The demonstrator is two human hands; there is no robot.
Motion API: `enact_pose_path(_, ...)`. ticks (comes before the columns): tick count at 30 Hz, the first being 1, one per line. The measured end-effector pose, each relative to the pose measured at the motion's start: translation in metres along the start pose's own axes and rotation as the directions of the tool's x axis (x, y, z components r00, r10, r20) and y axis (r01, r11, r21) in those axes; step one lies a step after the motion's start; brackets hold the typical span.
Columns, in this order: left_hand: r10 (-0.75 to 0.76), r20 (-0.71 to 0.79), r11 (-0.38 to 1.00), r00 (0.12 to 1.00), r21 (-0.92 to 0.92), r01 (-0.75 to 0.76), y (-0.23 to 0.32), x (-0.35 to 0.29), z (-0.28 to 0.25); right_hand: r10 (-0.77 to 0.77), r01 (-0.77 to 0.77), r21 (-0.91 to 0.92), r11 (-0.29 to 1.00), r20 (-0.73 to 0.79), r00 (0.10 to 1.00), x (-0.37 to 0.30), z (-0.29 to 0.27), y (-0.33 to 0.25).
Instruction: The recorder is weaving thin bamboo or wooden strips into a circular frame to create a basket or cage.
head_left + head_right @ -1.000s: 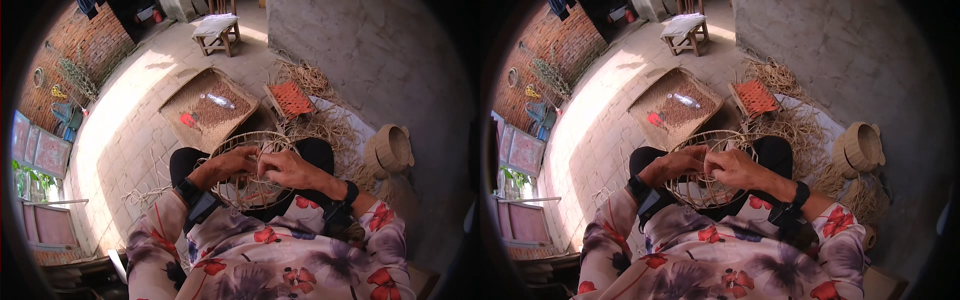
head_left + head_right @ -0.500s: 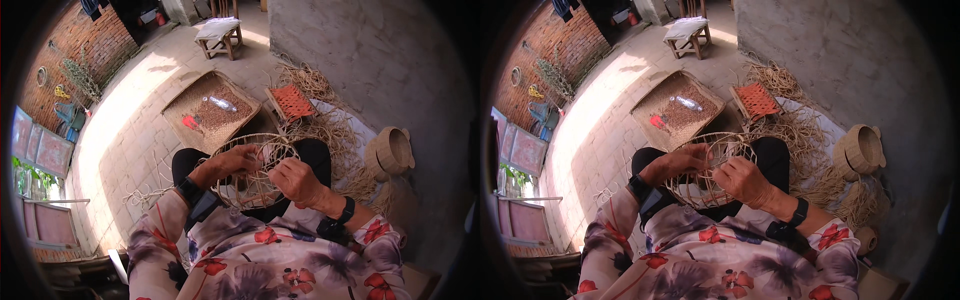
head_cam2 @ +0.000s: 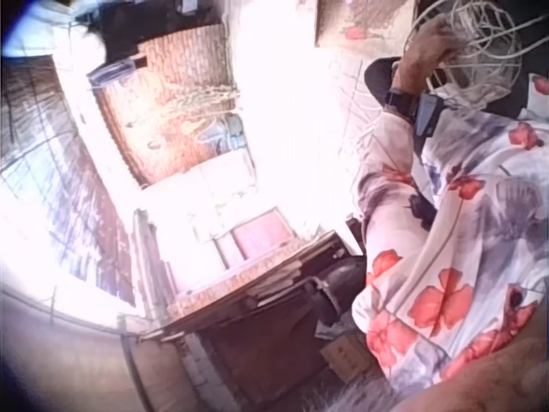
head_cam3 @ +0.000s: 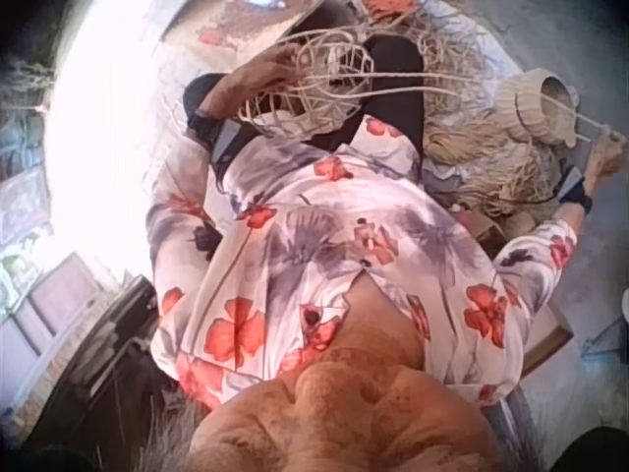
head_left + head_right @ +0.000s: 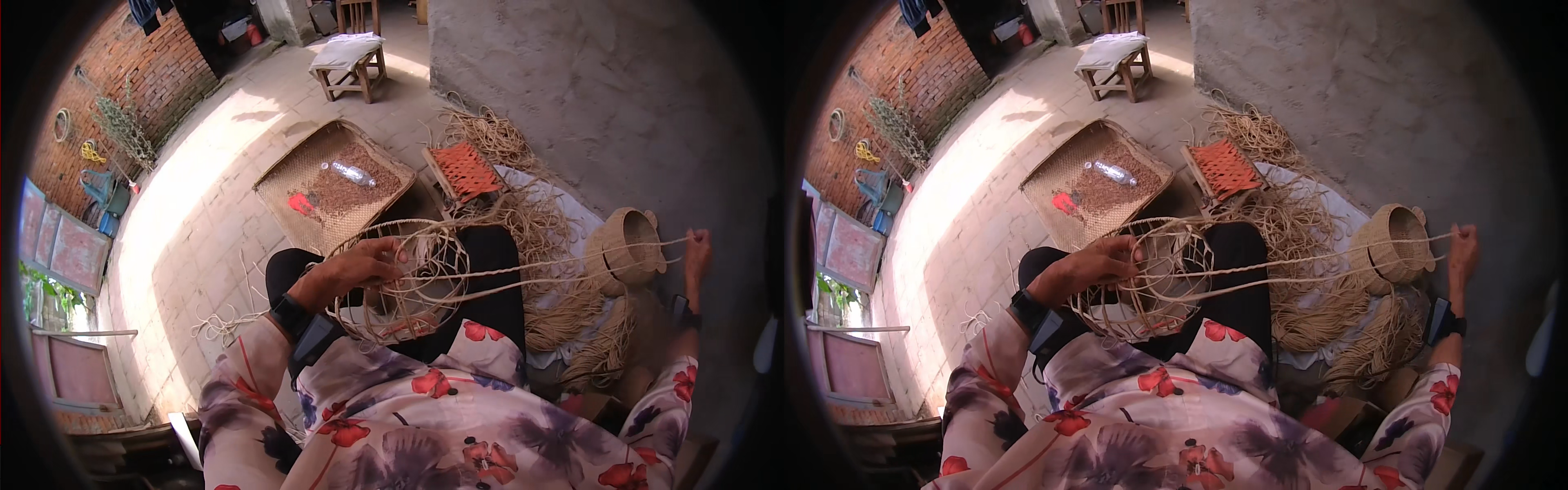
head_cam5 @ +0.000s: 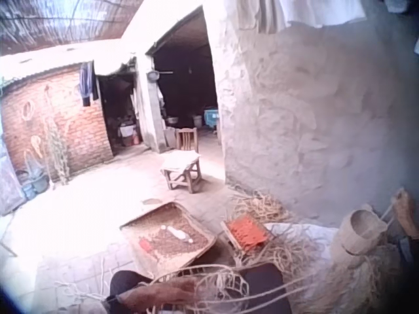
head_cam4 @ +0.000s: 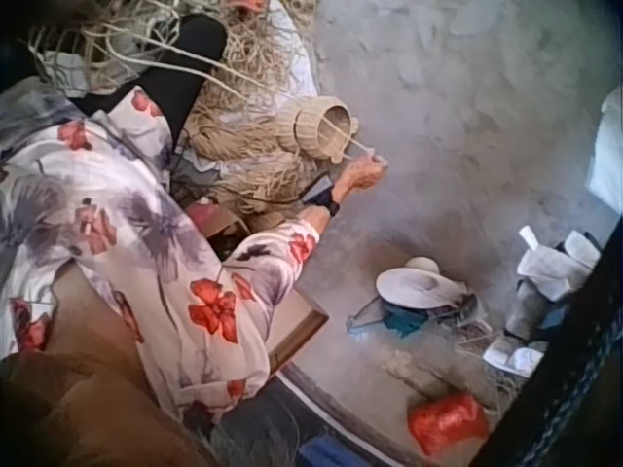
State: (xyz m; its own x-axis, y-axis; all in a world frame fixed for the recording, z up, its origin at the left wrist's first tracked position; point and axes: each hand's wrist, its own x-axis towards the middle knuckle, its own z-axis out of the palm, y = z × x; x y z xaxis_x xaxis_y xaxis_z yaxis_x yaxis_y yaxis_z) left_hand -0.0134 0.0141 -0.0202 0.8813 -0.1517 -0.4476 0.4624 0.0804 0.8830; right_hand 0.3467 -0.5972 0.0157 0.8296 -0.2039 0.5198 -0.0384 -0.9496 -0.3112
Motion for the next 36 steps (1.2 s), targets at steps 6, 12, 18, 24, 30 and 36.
enact_pose_path(6,-0.024,-0.011,0.999,1.000,-0.036,0.024,-0.004,0.002,-0.001,-0.153,0.552,-0.097,0.828,0.909,0.389,-0.079,0.054,0.032)
enact_pose_path(12,-0.039,-0.001,0.999,0.999,-0.004,0.039,0.002,0.003,0.007,-0.802,0.147,0.839,0.524,0.428,0.417,-0.247,-0.015,-0.231)
enact_pose_path(18,-0.032,0.064,0.999,0.997,-0.011,0.032,-0.002,0.015,0.003,-0.962,0.464,0.845,0.264,0.267,0.061,-0.332,-0.019,-0.269)
enact_pose_path(24,-0.056,-0.022,0.998,0.998,0.002,0.056,0.001,0.000,0.007,-0.622,-0.303,0.686,0.661,0.727,0.290,-0.229,0.019,-0.164)
enact_pose_path(30,-0.028,0.070,0.998,0.997,-0.046,0.031,-0.003,0.013,0.000,0.022,-0.095,0.062,0.994,0.714,0.699,-0.117,0.078,0.111)
enact_pose_path(36,-0.050,0.018,0.999,0.999,-0.018,0.050,0.003,0.003,0.008,-0.535,0.351,0.410,0.842,0.544,0.647,-0.210,0.065,-0.093)
